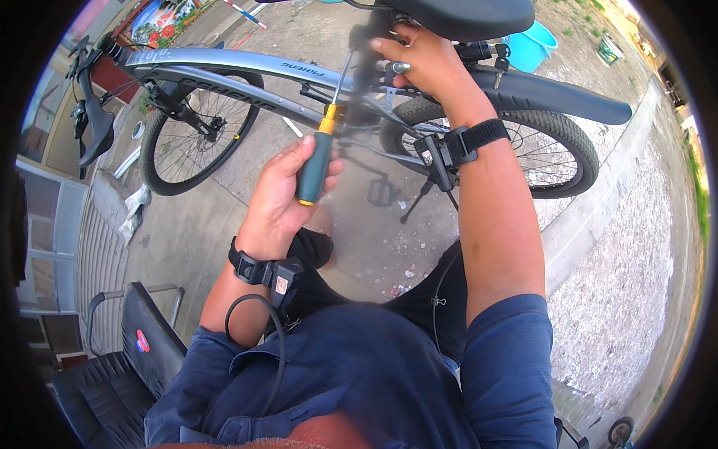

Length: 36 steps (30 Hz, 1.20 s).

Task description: The person uses a screwdriver to tighten a screw on the bicycle seat post and then attaches a coiled cable lock to the frame.

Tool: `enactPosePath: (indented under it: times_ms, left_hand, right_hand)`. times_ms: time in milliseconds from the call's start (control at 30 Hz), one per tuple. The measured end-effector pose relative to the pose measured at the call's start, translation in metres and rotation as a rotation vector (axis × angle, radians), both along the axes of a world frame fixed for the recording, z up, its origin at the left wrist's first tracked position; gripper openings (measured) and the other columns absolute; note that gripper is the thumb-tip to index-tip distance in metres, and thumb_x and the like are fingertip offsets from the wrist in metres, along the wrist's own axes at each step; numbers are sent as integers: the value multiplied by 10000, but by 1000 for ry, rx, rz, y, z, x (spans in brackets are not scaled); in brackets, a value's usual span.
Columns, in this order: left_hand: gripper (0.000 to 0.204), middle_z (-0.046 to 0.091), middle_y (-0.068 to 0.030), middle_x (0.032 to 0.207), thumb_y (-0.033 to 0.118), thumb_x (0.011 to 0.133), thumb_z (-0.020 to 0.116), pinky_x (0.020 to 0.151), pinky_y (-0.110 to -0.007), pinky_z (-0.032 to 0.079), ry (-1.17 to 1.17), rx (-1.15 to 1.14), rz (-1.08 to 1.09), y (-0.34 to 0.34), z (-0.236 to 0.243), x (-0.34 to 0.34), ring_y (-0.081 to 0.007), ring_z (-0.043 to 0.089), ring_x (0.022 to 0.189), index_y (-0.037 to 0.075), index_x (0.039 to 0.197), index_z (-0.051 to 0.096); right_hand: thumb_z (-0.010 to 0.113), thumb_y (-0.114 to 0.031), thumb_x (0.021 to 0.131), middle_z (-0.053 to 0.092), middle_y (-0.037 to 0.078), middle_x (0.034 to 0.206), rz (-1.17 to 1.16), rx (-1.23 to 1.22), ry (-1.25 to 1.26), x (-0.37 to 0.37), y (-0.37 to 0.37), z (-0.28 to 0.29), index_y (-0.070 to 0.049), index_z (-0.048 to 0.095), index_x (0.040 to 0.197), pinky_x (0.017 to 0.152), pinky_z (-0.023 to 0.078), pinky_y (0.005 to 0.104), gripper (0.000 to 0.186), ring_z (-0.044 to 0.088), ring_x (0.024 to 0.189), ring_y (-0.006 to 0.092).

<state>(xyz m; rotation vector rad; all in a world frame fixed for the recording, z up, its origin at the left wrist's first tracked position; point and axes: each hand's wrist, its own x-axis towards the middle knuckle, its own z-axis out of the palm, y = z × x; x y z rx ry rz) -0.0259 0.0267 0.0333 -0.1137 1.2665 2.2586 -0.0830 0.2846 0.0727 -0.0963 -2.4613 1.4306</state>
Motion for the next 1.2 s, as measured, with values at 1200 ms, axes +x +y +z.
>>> enactPosePath:
  times_ms: [1200]
  left_hand:
    - [345,684,-115,991,332,1005,544,610,-273,553,-1,49,-34,3,-9,-1,-190,669,816,21,1146,595]
  right_hand:
    - [700,-407,888,658,84,859,32,-1,45,5,-6,6,-37,659,1216,512,535,252,496,586,539,114]
